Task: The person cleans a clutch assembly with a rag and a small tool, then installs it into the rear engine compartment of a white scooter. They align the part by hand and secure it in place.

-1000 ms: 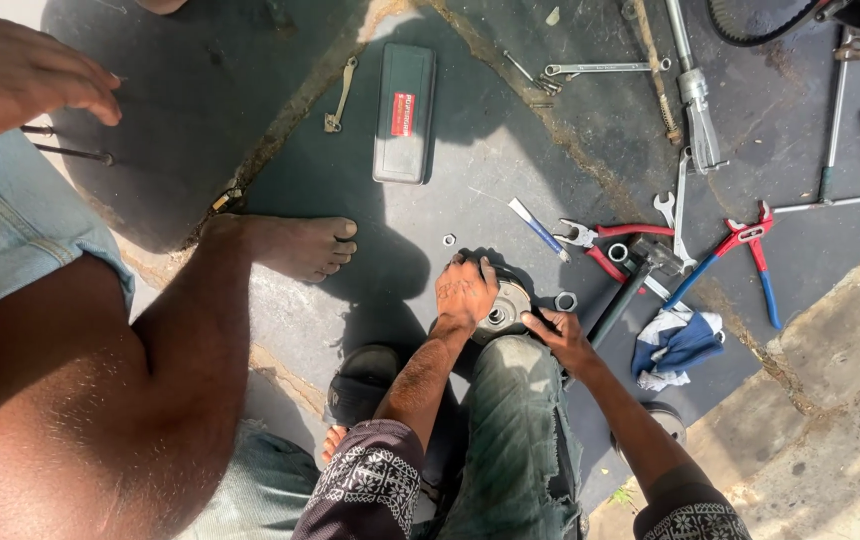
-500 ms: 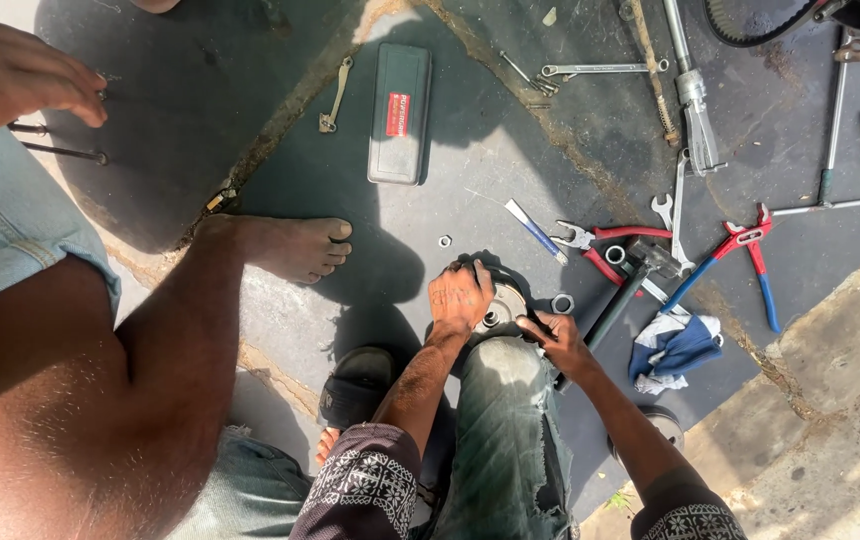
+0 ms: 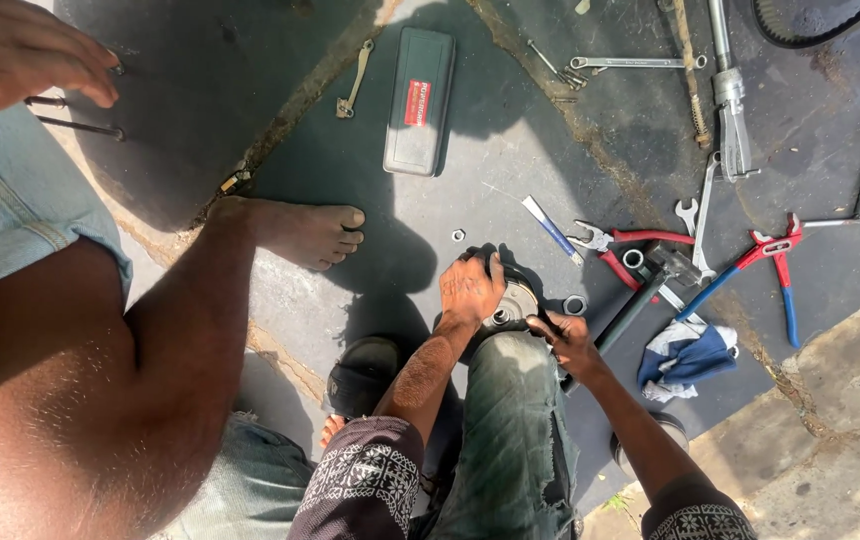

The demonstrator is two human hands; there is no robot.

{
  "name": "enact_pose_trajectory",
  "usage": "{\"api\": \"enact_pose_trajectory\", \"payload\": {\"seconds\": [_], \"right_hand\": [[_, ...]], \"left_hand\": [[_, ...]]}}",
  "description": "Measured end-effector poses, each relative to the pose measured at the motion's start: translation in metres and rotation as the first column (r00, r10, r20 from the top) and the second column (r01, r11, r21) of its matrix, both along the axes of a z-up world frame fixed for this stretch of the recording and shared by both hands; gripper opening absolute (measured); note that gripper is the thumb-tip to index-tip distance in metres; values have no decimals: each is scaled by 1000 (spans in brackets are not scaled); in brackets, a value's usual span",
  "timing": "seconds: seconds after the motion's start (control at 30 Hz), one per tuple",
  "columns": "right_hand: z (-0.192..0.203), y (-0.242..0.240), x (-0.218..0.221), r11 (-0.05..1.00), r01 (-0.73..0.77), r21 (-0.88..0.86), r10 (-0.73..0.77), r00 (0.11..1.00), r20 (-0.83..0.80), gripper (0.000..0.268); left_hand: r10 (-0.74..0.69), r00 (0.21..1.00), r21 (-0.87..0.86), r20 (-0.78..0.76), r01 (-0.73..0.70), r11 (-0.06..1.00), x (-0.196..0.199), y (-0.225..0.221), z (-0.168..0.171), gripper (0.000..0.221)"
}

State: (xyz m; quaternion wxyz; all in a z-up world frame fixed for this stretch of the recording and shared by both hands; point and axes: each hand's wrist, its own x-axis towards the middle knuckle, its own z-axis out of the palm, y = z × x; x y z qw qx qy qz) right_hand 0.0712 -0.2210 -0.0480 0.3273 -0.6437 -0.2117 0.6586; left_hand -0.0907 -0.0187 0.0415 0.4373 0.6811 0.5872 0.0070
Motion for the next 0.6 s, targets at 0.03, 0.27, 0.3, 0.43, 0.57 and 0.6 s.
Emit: {"api": "enact_pose_trajectory", "payload": {"seconds": [0.03,0.27,0.3,0.43,0.57,0.6], "right_hand": [[3,5,0,1000,1,4,-1,1000,-1,19],[29,23,-2,981,-189,-51,196,952,237,26],[33,27,-3,979,-187,-84,202,952,231,28],[31,21,-2,978,-196,-73,207,958,199,35],[42,29,-2,967,-169,-190,207,958,200,36],[45,30,-5,984,-144,-103,161,971,178,35]], "left_hand": [[-1,1000,4,-1,1,1000,0,0,-8,40],[-53,996,-64,-77,48,997,-1,-4,-36,38],[-45,997,-43,-67,42,998,-1,-5,-39,37],[-51,996,-68,-71,46,997,-2,-2,-32,37],[-48,995,-95,-83,40,995,0,-1,-36,37],[-54,995,-91,-85,46,995,-2,-3,-40,37]]}}
